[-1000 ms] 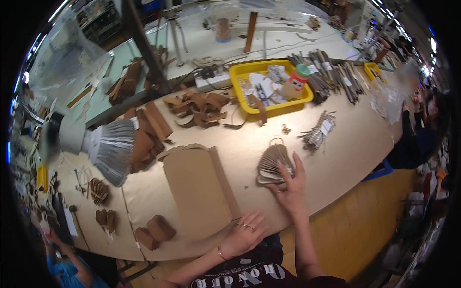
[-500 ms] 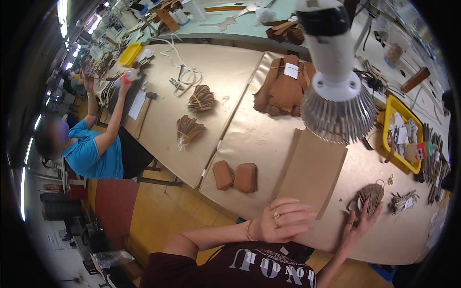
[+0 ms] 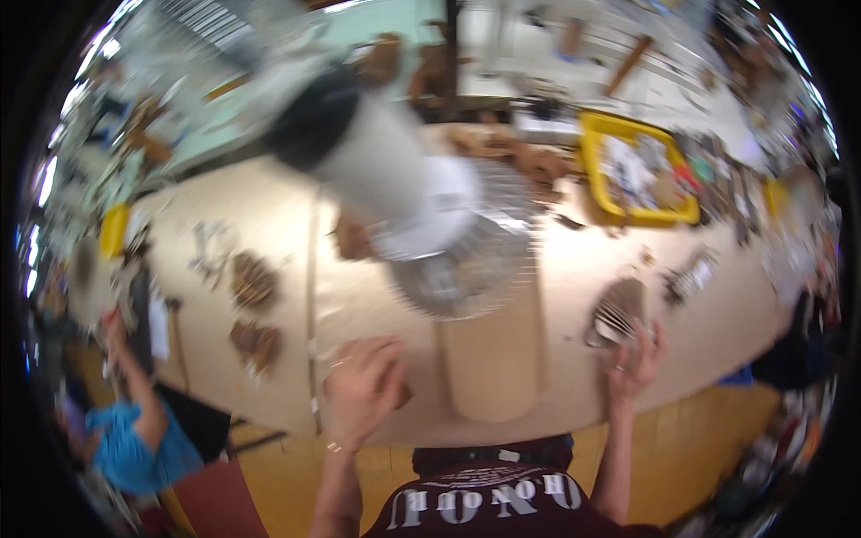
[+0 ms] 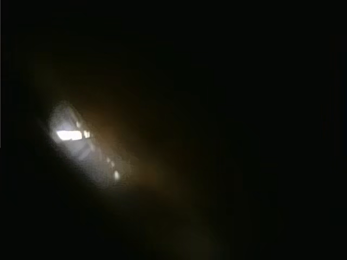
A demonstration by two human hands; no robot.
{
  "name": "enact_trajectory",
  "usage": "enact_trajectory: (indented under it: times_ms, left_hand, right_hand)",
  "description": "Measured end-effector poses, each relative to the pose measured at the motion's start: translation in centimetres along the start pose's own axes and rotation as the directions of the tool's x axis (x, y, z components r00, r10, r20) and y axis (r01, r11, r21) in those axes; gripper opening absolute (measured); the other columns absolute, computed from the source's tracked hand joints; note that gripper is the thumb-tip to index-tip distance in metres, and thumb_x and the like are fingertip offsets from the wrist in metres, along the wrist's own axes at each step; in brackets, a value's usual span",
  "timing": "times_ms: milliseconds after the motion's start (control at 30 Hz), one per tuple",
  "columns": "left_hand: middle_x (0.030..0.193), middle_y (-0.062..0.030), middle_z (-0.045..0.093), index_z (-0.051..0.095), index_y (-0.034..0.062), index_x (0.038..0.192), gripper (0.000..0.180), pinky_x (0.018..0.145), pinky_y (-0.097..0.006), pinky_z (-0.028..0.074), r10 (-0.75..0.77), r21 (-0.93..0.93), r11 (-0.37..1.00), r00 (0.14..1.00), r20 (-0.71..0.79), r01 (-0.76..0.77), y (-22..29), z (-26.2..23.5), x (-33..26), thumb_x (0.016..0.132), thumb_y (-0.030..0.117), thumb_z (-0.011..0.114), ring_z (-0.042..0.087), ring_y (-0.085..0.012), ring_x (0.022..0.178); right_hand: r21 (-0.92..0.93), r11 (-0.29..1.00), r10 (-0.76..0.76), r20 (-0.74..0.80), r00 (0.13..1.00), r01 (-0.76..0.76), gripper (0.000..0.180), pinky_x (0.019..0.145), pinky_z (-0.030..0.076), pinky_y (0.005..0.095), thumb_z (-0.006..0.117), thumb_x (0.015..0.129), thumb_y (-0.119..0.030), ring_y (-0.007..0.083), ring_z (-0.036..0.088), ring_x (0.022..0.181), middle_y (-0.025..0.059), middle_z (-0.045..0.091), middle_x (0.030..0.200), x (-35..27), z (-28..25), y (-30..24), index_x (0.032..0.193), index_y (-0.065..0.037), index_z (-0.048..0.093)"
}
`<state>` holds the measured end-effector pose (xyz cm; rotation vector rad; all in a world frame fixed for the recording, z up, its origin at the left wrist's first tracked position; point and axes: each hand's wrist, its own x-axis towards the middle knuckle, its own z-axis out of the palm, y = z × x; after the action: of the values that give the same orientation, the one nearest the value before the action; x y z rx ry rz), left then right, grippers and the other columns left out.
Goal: The person assembles small brown leather pieces by hand, inserting white inserts and securing them with rubber bands. They repeatedly pick up leather pieces, align them, and bundle them into stacks on the workbench.
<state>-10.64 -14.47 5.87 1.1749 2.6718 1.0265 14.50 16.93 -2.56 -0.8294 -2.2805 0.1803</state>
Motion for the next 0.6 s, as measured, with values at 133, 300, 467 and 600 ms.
enact_trajectory:
  times_ms: [133,300,467,600]
  left_hand:
    - [0.105,-0.0126,0.066,0.066,0.0020,0.101,0.021,0.088,-0.039,0.046,-0.031,0.017,0.999,0.999,-0.023,0.032,-0.4,-0.6,-0.8,0.080,-0.002,0.065,0.061,-0.0308,0.098]
    - [0.102,-0.0112,0.066,0.066,0.0024,0.098,0.022,0.088,-0.041,0.045,0.008,-0.076,0.997,0.993,-0.115,-0.017,1.4,0.7,-1.1,0.076,-0.002,0.067,0.062,-0.0305,0.094]
    - [0.102,-0.0090,0.066,0.067,0.0056,0.096,0.024,0.088,-0.042,0.046,0.199,-0.137,0.967,0.973,-0.117,-0.214,4.6,2.8,0.6,0.073,0.000,0.070,0.063,-0.0279,0.096]
    - [0.101,-0.0073,0.066,0.067,0.0089,0.095,0.024,0.090,-0.042,0.046,0.343,-0.184,0.918,0.936,-0.082,-0.352,8.0,4.0,1.5,0.072,0.003,0.073,0.063,-0.0267,0.098]
  right_hand:
    - [0.011,0.999,-0.031,-0.030,0.999,0.031,0.028,0.098,0.041,0.0458,0.076,0.072,-0.007,0.0351,0.050,0.116,0.0160,0.053,0.124,0.1,0.1,-0.5,0.098,-0.009,0.066]
    - [-0.054,0.997,-0.052,0.127,0.991,0.059,0.030,0.100,0.036,0.0454,0.078,0.072,-0.020,0.0352,0.044,0.119,0.0122,0.051,0.128,1.1,-0.1,-1.6,0.099,-0.012,0.069]
    - [-0.070,0.998,0.021,0.136,0.990,-0.011,0.036,0.100,0.035,0.0462,0.079,0.072,-0.027,0.0360,0.043,0.121,0.0140,0.048,0.132,1.6,-0.3,-2.0,0.102,-0.011,0.069]
    - [-0.051,0.998,0.040,0.142,0.989,-0.033,0.037,0.100,0.034,0.0457,0.079,0.073,-0.029,0.0355,0.042,0.121,0.0139,0.047,0.134,1.6,-0.2,-1.5,0.103,-0.010,0.069]
